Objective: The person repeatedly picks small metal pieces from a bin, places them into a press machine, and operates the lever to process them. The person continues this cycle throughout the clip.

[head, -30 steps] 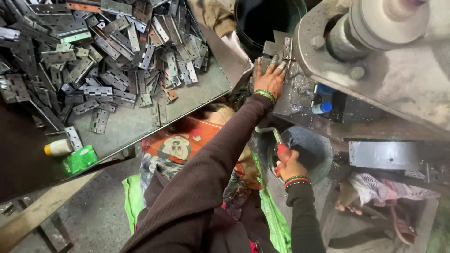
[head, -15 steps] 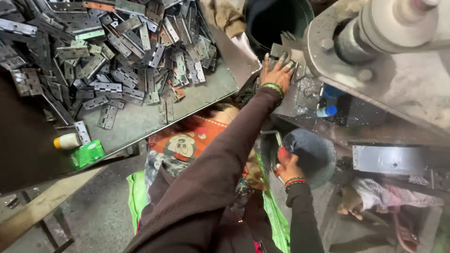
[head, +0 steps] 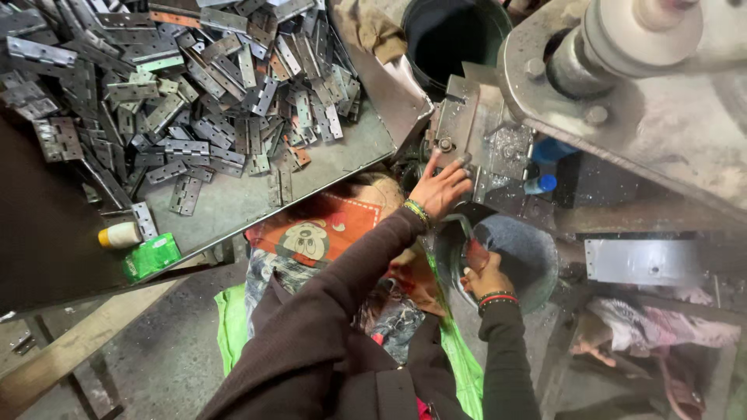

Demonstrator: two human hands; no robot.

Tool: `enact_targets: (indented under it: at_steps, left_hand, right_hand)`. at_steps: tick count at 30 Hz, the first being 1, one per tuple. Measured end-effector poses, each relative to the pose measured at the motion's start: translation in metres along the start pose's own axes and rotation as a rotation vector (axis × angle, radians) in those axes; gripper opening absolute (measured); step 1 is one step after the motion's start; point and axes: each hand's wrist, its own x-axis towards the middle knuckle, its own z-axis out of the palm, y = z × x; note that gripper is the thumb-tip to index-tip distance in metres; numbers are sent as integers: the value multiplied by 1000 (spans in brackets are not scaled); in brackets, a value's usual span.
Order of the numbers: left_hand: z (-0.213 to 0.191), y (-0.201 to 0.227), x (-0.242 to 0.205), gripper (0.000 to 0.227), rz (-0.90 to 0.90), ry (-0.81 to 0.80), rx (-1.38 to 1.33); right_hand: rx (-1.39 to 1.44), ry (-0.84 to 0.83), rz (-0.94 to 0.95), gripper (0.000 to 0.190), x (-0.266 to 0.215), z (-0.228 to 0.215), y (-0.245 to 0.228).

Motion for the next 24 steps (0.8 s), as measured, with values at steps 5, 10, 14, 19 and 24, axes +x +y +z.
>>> enact_targets:
  at_steps: [5, 10, 14, 19, 24]
  left_hand:
    - [-20, -24, 32, 29, -53, -77, -264]
    - [-38, -15, 80, 36, -499, -141, -369]
    - [-19, 27, 93, 44, -644, 130, 81]
    - [8, 56, 76, 27, -587, 125, 1]
    - [-12, 31, 65, 43, -551, -154, -302]
  right_hand:
    - [-30, 0, 27, 67, -3, -1, -6]
    - [163, -77, 84, 58, -14, -15, -20]
    - [184, -87, 83, 54, -19, -24, -30]
    - [36, -36, 74, 60, -17, -27, -30]
    - [254, -89, 123, 55, -11, -11, -21]
